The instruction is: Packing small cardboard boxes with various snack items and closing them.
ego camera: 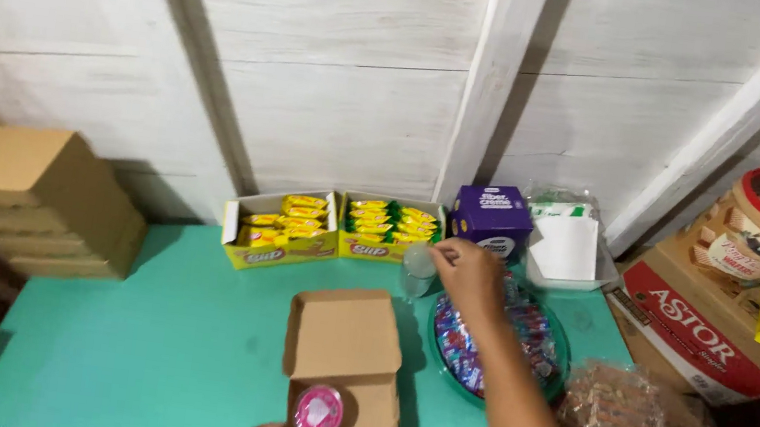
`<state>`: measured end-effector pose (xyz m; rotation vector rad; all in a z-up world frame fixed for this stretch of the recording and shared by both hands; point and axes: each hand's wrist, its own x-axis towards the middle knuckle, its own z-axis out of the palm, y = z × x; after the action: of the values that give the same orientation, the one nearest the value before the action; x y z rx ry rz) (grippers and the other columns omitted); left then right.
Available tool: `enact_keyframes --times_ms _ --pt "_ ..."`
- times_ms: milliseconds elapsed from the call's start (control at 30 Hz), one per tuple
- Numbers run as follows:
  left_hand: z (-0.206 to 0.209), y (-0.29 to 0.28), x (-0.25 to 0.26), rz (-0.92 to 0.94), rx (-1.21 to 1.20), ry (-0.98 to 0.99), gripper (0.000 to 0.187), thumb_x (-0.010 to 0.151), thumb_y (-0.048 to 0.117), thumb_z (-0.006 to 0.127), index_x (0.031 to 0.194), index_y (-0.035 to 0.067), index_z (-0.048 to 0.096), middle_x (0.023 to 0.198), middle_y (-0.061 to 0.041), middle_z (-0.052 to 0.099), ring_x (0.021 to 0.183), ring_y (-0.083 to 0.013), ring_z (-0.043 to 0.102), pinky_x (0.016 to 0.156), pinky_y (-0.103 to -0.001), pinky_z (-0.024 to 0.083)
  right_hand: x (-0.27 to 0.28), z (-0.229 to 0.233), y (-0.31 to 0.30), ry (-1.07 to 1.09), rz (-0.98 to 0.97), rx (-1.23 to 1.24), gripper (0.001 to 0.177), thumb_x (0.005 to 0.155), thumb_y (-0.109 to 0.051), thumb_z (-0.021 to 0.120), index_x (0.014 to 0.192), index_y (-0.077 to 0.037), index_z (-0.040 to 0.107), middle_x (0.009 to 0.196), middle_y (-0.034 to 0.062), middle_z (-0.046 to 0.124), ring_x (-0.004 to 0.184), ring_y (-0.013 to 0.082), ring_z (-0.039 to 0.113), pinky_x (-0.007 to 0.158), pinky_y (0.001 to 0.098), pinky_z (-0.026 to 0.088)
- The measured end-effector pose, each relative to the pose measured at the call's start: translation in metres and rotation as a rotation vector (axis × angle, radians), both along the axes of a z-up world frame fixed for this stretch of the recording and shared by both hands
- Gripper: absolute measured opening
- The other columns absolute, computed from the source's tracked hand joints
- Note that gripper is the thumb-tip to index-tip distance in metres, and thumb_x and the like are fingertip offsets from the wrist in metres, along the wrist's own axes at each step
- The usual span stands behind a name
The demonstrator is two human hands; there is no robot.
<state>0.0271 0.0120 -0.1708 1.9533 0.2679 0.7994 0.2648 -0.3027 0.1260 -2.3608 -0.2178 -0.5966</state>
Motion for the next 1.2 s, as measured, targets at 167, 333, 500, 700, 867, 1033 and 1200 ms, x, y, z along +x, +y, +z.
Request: enact_keyframes --times_ms 167,333,500,700,867,1033,1200 --pt "0.101 -0.002 -0.018 -0.169 0.009 0.129 0.027 0.093 0.035 0.063 0.107 0.016 0.076 0.106 -0.002 0.08 0.101 -0.0184 0.075 0.092 -0.03 0.053 -0.048 0.024 0.006 -0.078 0.017 -0.044 0.006 0.083 -0.015 0.079 0.088 -0.016 0.078 0.081 -0.0008 0.079 0.07 0.0148 0.076 0.064 0.0319 0.054" --pt "0.158 -0.013 -0.026 -0.2 -0.066 0.207 0.022 0.094 0.03 0.062 0.104 0.014 0.074 0.104 -0.002 0.078 0.102 -0.019 0.073 0.091 -0.031 0.052 -0.112 0.035 0.027 -0.002 0.065 0.024 0.011 0.081 -0.011 0.077 0.09 -0.017 0.08 0.081 -0.0003 0.08 0.078 0.012 0.078 0.066 0.0298 0.054" --pt "0.162 -0.013 -0.028 -0.208 -0.054 0.262 0.025 0.095 0.035 0.061 0.105 0.017 0.073 0.101 0.001 0.076 0.083 -0.0161 0.069 0.077 -0.032 0.052 -0.148 -0.012 0.048 0.303 0.175 0.115 0.014 0.081 -0.013 0.077 0.093 -0.018 0.083 0.083 -0.0034 0.082 0.074 0.0096 0.073 0.068 0.0271 0.055" --pt "0.171 -0.014 -0.031 -0.225 -0.086 0.286 0.025 0.095 0.035 0.061 0.107 0.016 0.073 0.101 0.003 0.075 0.074 -0.0129 0.066 0.07 -0.032 0.051 -0.167 -0.03 0.077 0.327 0.331 0.067 0.012 0.085 -0.012 0.073 0.093 -0.013 0.082 0.089 -0.0007 0.082 0.076 0.0134 0.074 0.064 0.03 0.055" --pt "0.175 -0.014 -0.031 -0.229 -0.087 0.293 0.026 0.094 0.034 0.06 0.108 0.015 0.072 0.105 0.002 0.075 0.085 -0.0155 0.07 0.076 -0.032 0.052 -0.159 -0.062 0.096 0.298 0.372 -0.081 0.014 0.088 -0.012 0.072 0.098 -0.015 0.08 0.098 -0.0008 0.08 0.081 0.0179 0.074 0.063 0.0347 0.056" --pt "0.18 -0.014 -0.031 -0.225 -0.101 0.304 0.025 0.094 0.034 0.061 0.107 0.016 0.072 0.104 0.002 0.076 0.087 -0.0158 0.07 0.077 -0.032 0.053 -0.156 -0.08 0.106 0.036 0.412 -0.29 0.018 0.084 -0.006 0.074 0.1 -0.01 0.08 0.096 0.0054 0.078 0.09 0.0244 0.071 0.071 0.0399 0.058" --pt "0.174 -0.013 -0.029 -0.237 -0.074 0.281 0.023 0.094 0.032 0.061 0.106 0.015 0.072 0.103 0.003 0.075 0.075 -0.014 0.067 0.071 -0.032 0.051 -0.161 -0.08 0.114 -0.208 0.326 -0.436 0.013 0.079 -0.008 0.083 0.091 -0.014 0.08 0.089 0.0038 0.065 0.086 0.0262 0.058 0.07 0.0404 0.05"
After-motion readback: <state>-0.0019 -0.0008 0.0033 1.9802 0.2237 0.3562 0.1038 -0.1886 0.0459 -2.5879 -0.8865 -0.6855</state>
